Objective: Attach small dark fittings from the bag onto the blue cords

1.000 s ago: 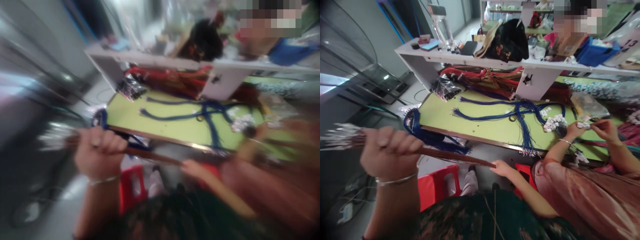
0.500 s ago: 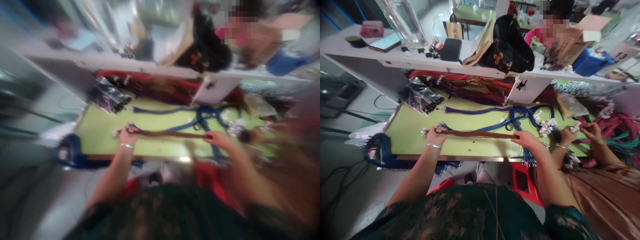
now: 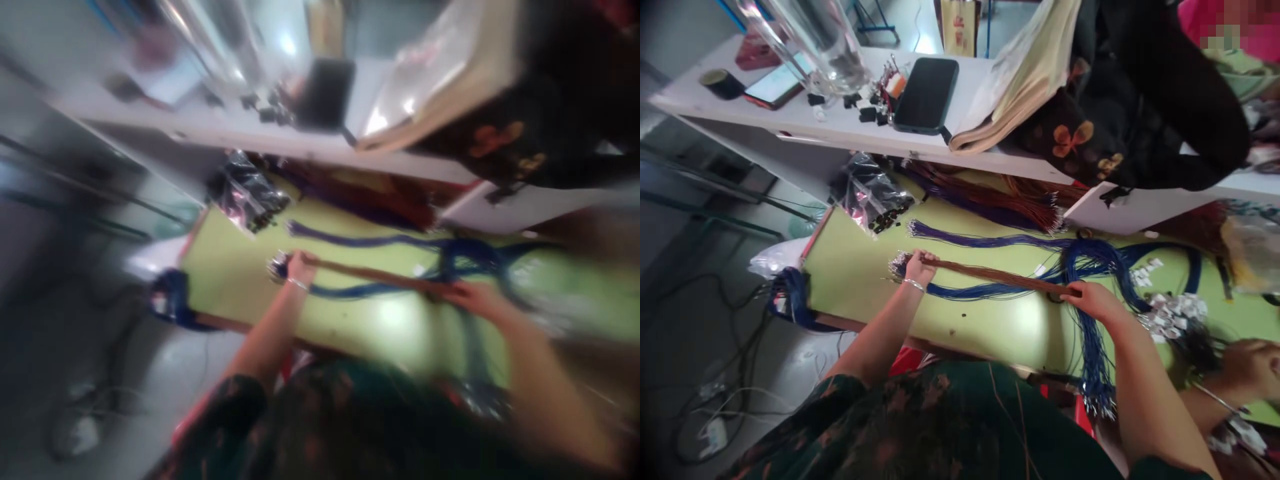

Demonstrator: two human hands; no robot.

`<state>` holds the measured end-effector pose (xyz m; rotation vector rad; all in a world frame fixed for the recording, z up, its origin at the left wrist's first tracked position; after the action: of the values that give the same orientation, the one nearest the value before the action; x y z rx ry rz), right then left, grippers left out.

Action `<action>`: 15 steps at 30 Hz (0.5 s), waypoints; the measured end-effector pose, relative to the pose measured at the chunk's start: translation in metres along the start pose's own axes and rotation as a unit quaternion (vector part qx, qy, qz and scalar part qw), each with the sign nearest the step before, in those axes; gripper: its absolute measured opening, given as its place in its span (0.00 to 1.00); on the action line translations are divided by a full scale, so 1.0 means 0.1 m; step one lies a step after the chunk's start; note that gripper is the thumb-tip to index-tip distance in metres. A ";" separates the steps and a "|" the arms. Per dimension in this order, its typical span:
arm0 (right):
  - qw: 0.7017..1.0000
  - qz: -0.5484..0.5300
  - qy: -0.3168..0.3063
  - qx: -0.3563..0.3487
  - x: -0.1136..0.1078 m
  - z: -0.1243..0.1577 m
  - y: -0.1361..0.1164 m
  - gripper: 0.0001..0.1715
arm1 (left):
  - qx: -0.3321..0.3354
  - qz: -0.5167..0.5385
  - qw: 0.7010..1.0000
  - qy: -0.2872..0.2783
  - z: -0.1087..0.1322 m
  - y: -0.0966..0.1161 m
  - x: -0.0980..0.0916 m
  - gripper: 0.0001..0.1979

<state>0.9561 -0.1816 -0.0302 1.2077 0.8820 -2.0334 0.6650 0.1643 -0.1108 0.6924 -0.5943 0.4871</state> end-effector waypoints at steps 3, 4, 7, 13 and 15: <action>0.999 0.007 -0.047 0.006 0.04 -0.12 -0.01 0.22 | -0.005 -0.015 1.000 0.007 -0.11 0.00 0.03 0.16; 0.998 0.009 -0.053 0.013 0.03 -0.14 -0.02 0.22 | -0.008 -0.020 1.000 0.007 -0.15 0.00 0.04 0.16; 0.997 0.008 -0.069 0.031 0.01 -0.19 -0.08 0.21 | -0.017 -0.039 0.999 0.008 -0.24 -0.01 0.06 0.17; 0.996 -0.005 -0.076 0.035 -0.02 -0.22 -0.18 0.21 | -0.005 -0.090 0.996 -0.004 -0.30 0.05 0.10 0.19; 0.996 0.000 -0.073 0.046 -0.05 -0.24 -0.18 0.22 | 0.007 -0.117 0.993 -0.020 -0.35 0.12 0.21 0.19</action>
<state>0.9567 -0.1512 -0.0302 1.0913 0.7256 -2.1510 0.6848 0.2016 -0.1139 0.7763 -0.5388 0.2594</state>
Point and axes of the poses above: each hand's wrist, its own z-axis away from the middle knuckle, its own x-axis out of the palm, y = z × x, the point moved 4 cm from there along -z, towards the middle knuckle, and after that the axes turned 2 degrees about z, right-handed, at the moved point
